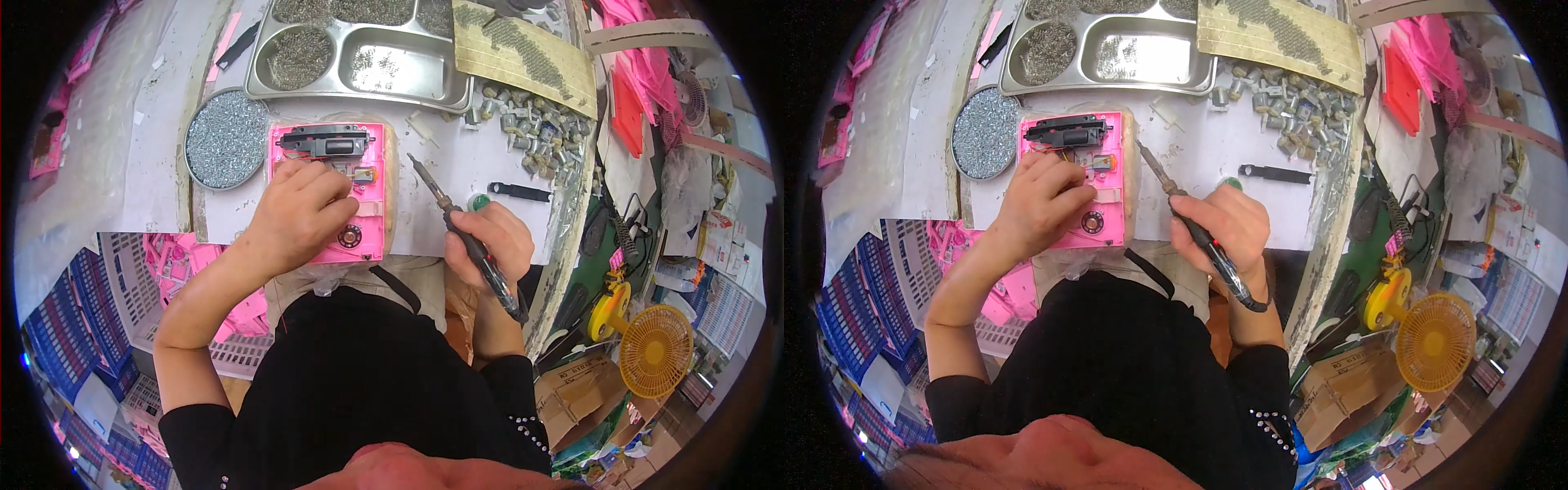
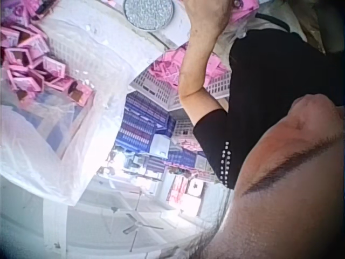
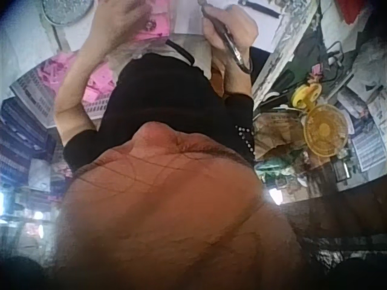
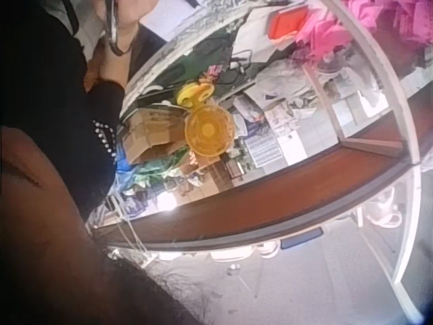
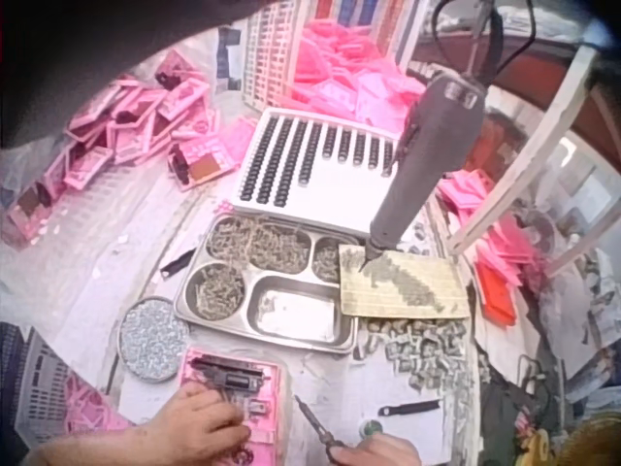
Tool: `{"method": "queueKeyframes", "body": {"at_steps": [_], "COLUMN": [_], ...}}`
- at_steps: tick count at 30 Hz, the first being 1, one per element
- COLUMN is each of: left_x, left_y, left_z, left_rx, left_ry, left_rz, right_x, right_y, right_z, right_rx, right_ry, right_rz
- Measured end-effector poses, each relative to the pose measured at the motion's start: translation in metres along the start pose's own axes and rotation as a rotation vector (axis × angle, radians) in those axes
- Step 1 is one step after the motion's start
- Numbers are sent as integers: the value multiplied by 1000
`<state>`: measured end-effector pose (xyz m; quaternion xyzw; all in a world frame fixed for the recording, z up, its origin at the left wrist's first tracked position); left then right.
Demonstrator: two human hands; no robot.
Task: Assembling a pink electronic toy by soldering wires and securing internal components with an electric screwdriver.
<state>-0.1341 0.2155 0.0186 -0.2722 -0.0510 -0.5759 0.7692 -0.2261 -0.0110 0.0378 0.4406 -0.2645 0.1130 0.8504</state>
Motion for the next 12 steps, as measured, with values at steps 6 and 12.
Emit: {"method": "queueKeyframes", "body": {"at_steps": [6, 12], "left_x": [-11, -7], "left_y": [35, 42], "left_z": [16, 24], "left_rx": [-240, -209], "left_ry": [70, 184], "left_rz": [-114, -329], "right_x": [-4, 5], "right_y": [-2, 7], "right_z": [6, -2], "right_rx": [-51, -80], "right_ry": [49, 105], "right_rz": [-36, -37]}}
Point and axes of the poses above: each hand's wrist, its own x-axis towards the middle knuckle, its own z-axis out of the back of the hand, y = z × x, the point moved 5 cm from there along x, towards the middle knuckle, and after that the axes turned 7 degrees about -z, right-handed, at the moved point
